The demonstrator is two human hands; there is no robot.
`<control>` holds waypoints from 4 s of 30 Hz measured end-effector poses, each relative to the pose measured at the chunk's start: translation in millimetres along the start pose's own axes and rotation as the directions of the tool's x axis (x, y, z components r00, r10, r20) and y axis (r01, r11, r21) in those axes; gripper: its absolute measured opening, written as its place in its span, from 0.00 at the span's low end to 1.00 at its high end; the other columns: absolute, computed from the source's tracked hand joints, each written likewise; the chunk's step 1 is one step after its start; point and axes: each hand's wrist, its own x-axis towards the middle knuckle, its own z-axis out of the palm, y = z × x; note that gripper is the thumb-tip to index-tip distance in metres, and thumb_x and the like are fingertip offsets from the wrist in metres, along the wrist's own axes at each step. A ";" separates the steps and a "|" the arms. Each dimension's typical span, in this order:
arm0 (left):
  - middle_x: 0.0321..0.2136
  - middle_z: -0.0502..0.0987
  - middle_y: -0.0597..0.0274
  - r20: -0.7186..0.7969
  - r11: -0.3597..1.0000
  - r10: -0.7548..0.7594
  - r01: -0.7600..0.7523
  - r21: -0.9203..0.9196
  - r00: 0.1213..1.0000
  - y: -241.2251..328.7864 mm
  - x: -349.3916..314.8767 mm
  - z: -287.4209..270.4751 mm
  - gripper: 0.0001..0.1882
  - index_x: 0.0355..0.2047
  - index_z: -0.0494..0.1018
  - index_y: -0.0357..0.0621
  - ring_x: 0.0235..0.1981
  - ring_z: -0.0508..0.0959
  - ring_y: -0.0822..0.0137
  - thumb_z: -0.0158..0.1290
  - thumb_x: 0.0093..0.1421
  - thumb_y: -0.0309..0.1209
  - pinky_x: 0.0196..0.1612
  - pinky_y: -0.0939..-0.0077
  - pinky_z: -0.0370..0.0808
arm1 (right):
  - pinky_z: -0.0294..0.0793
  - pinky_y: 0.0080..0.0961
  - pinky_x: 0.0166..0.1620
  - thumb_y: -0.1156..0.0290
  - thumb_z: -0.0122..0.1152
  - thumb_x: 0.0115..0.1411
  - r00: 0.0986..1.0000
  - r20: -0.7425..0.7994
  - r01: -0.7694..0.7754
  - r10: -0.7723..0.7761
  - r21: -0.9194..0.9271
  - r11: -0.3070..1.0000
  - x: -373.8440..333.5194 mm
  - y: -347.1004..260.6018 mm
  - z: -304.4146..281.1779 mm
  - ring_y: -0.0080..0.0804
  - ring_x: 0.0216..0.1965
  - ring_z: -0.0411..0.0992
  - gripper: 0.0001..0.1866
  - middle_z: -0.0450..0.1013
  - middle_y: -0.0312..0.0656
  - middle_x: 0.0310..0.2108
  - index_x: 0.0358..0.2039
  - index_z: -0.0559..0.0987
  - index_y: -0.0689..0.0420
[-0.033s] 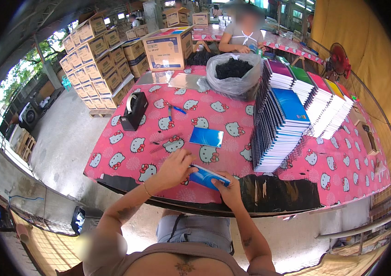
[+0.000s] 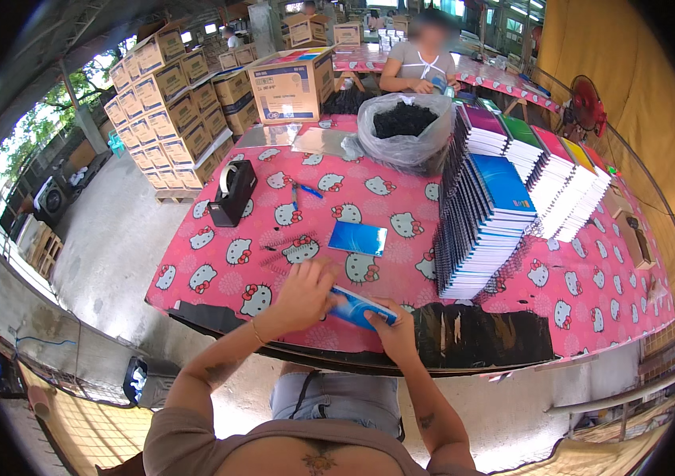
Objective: The person applies small blue rectangular stickers to the top right corner of notebook covers and then stacks them into a neat pile.
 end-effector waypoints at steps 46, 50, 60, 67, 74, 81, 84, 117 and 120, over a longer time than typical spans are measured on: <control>0.67 0.55 0.39 0.006 0.996 0.074 -0.074 -0.059 0.997 55.5 -49.5 48.7 0.45 0.66 0.55 0.33 0.69 0.54 0.43 0.42 0.63 0.60 0.66 0.37 0.48 | 0.74 0.20 0.42 0.79 0.62 0.60 1.000 0.024 -0.018 0.016 0.105 0.994 -3.8 -19.4 18.9 0.19 0.39 0.73 0.15 0.79 0.36 0.39 0.48 0.80 0.64; 0.67 0.53 0.39 0.013 0.997 0.024 -0.025 0.067 1.000 50.3 -12.0 24.3 0.45 0.67 0.53 0.33 0.70 0.52 0.42 0.47 0.62 0.57 0.66 0.35 0.45 | 0.74 0.19 0.41 0.79 0.62 0.59 0.992 0.065 0.111 -0.108 -0.053 0.992 -2.9 -13.0 16.9 0.19 0.37 0.73 0.13 0.79 0.36 0.36 0.46 0.81 0.63; 0.67 0.58 0.48 0.146 0.993 0.111 -0.103 -0.056 0.983 27.1 -16.0 42.9 0.32 0.58 0.67 0.40 0.67 0.58 0.49 0.46 0.65 0.53 0.65 0.32 0.45 | 0.73 0.20 0.37 0.80 0.61 0.58 0.971 0.237 0.037 -0.019 -0.069 0.997 -1.5 11.1 5.0 0.16 0.33 0.71 0.08 0.78 0.33 0.31 0.40 0.80 0.63; 0.66 0.59 0.46 0.030 0.987 0.152 -0.150 -0.062 0.988 56.1 -37.3 51.4 0.37 0.61 0.64 0.37 0.68 0.57 0.48 0.44 0.64 0.57 0.66 0.34 0.44 | 0.73 0.22 0.37 0.76 0.60 0.59 0.992 0.119 -0.024 0.050 -0.212 0.977 2.4 12.3 -0.7 0.17 0.33 0.72 0.09 0.79 0.38 0.30 0.41 0.80 0.62; 0.67 0.55 0.43 0.038 0.996 0.091 -0.091 0.006 0.995 46.9 -2.4 45.7 0.44 0.66 0.56 0.34 0.69 0.54 0.46 0.42 0.63 0.60 0.67 0.34 0.39 | 0.75 0.28 0.44 0.75 0.59 0.58 0.976 0.199 0.134 -0.085 -0.250 0.959 14.3 24.2 1.7 0.30 0.43 0.79 0.16 0.79 0.52 0.41 0.48 0.78 0.62; 0.56 0.72 0.55 -0.065 0.990 0.096 -0.102 -0.094 0.993 44.4 -4.4 44.1 0.28 0.59 0.67 0.43 0.59 0.70 0.56 0.52 0.63 0.45 0.67 0.34 0.40 | 0.74 0.29 0.39 0.74 0.64 0.56 0.979 0.205 0.063 -0.006 -0.269 0.961 15.2 17.4 -0.2 0.34 0.31 0.78 0.14 0.79 0.49 0.32 0.44 0.79 0.62; 0.43 0.79 0.62 -0.072 0.973 0.140 -0.151 -0.176 0.987 29.7 4.2 44.7 0.18 0.49 0.75 0.47 0.47 0.78 0.61 0.56 0.61 0.39 0.68 0.35 0.40 | 0.73 0.29 0.36 0.73 0.66 0.55 0.970 0.244 0.094 -0.024 -0.280 0.955 14.3 14.0 -2.1 0.33 0.29 0.77 0.13 0.78 0.49 0.30 0.41 0.79 0.62; 0.42 0.78 0.51 -0.016 0.681 -0.198 0.126 -0.721 0.980 85.6 59.3 -44.8 0.13 0.46 0.75 0.38 0.36 0.81 0.61 0.56 0.61 0.26 0.34 0.70 0.78 | 0.74 0.28 0.48 0.73 0.64 0.59 0.884 -0.190 0.395 -0.428 -0.188 0.899 -23.8 -117.5 -7.4 0.37 0.48 0.72 0.23 0.72 0.46 0.45 0.55 0.73 0.61; 0.42 0.78 0.51 -0.199 0.567 -0.029 -0.148 -0.810 0.979 103.1 89.1 -76.8 0.13 0.47 0.75 0.35 0.36 0.81 0.62 0.55 0.61 0.23 0.38 0.72 0.78 | 0.69 0.29 0.56 0.75 0.62 0.61 0.837 -0.180 0.457 -0.517 -0.290 0.841 -11.8 -139.0 -39.4 0.34 0.53 0.69 0.26 0.71 0.46 0.49 0.59 0.69 0.63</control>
